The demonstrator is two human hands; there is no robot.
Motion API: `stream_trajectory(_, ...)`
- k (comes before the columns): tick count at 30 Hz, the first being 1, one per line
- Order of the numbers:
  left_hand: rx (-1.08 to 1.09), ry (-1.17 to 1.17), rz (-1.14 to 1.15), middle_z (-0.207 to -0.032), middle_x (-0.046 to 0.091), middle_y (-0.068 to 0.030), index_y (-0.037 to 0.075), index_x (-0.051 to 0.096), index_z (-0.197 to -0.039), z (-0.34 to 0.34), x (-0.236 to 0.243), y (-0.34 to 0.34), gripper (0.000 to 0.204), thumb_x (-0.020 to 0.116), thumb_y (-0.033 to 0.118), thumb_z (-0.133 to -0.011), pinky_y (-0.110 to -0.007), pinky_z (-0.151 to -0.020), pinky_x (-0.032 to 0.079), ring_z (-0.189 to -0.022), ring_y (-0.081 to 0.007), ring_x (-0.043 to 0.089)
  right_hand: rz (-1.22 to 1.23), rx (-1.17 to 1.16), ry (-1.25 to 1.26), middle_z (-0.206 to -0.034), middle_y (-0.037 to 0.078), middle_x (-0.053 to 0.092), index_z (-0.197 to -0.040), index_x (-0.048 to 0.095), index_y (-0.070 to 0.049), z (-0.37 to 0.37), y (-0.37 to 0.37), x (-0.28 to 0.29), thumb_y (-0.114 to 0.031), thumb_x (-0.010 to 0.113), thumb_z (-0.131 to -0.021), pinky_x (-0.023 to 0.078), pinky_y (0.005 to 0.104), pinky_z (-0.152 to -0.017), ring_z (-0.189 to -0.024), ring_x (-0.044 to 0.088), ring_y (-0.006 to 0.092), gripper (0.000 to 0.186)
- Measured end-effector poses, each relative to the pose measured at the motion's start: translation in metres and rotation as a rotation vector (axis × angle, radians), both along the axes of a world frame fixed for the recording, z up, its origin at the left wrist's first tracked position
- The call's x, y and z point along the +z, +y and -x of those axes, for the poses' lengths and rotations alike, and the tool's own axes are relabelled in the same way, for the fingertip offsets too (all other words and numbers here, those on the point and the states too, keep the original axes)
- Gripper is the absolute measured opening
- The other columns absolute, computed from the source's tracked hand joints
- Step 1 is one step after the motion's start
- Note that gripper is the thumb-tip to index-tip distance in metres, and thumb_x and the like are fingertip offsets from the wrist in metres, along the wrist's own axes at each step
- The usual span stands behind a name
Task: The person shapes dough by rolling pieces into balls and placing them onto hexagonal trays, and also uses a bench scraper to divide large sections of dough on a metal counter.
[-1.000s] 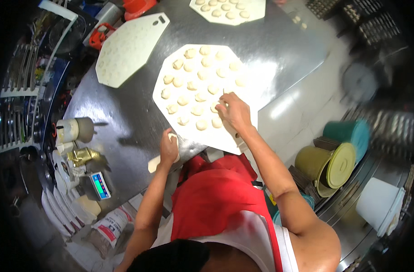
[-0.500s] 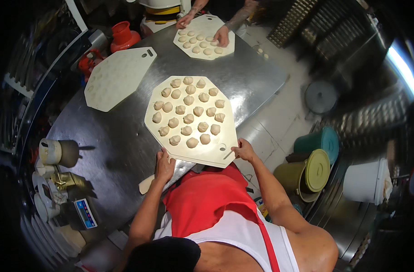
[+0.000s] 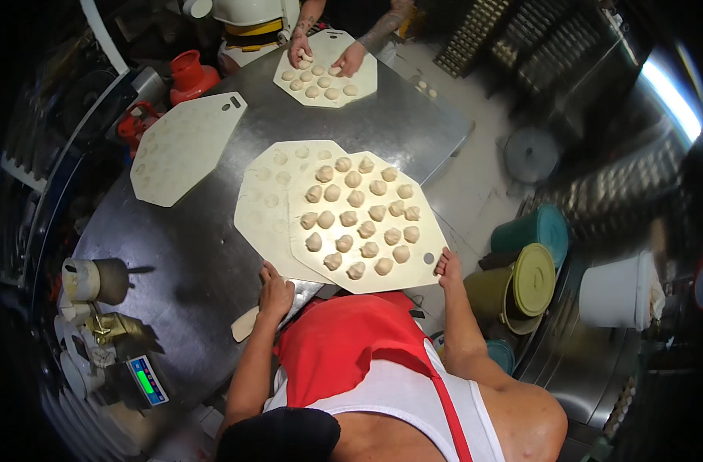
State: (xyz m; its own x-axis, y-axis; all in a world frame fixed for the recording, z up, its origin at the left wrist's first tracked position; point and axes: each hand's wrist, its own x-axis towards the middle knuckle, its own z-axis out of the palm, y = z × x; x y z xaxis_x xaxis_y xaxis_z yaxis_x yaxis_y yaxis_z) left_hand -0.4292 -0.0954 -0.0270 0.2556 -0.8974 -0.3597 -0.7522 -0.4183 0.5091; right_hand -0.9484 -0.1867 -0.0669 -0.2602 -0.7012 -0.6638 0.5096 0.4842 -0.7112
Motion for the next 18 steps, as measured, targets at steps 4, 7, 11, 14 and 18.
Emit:
stream_trajectory(4,-0.009,0.015,-0.018,-0.156,0.036,-0.0369,-0.02,0.011,-0.162,0.002,0.002,0.001,0.091,0.059,0.019,-0.096,-0.052,-0.108,0.053,-0.127,-0.0522,0.06,-0.114,-0.207,0.206,-0.061,-0.007,0.036,-0.08,0.048,-0.019,0.044,0.024,0.012,-0.023,0.06,-0.11,0.026,0.0281,-0.04,-0.047,0.03,0.0092,0.032)
stream_trajectory(7,0.009,-0.033,-0.06,-0.157,0.035,-0.0375,-0.02,0.009,-0.162,0.01,0.005,-0.006,0.093,0.06,0.018,-0.095,-0.052,-0.108,0.053,-0.127,-0.0525,0.06,-0.118,-0.289,0.237,-0.061,-0.007,0.036,-0.079,0.05,-0.019,0.083,0.008,0.011,-0.024,0.06,-0.11,0.027,0.0285,-0.04,-0.047,0.031,0.0095,0.033)
stream_trajectory(11,0.074,-0.095,-0.097,-0.158,0.035,-0.0363,-0.017,0.006,-0.165,0.026,0.023,-0.019,0.097,0.062,0.019,-0.094,-0.051,-0.109,0.052,-0.129,-0.0521,0.059,-0.086,-0.351,0.275,-0.061,-0.005,0.037,-0.082,0.054,-0.017,0.119,-0.048,0.001,-0.023,0.059,-0.111,0.028,0.0298,-0.041,-0.048,0.033,0.011,0.03)
stream_trajectory(14,0.113,-0.108,-0.138,-0.156,0.039,-0.0341,-0.012,0.007,-0.167,0.023,0.021,-0.015,0.097,0.062,0.019,-0.094,-0.051,-0.108,0.052,-0.129,-0.0505,0.06,-0.044,-0.288,0.304,-0.064,-0.004,0.041,-0.092,0.055,-0.014,0.131,-0.108,-0.008,-0.024,0.057,-0.113,0.031,0.0295,-0.04,-0.048,0.037,0.0114,0.023)
stream_trajectory(18,0.111,-0.02,-0.137,-0.156,0.04,-0.0322,-0.004,0.018,-0.17,-0.003,0.017,-0.004,0.085,0.057,0.018,-0.098,-0.048,-0.104,0.052,-0.124,-0.0453,0.062,0.049,-0.262,0.291,-0.07,-0.004,0.043,-0.107,0.055,-0.012,0.15,-0.177,-0.022,-0.022,0.061,-0.111,0.027,0.0285,-0.042,-0.051,0.037,0.0099,0.013)
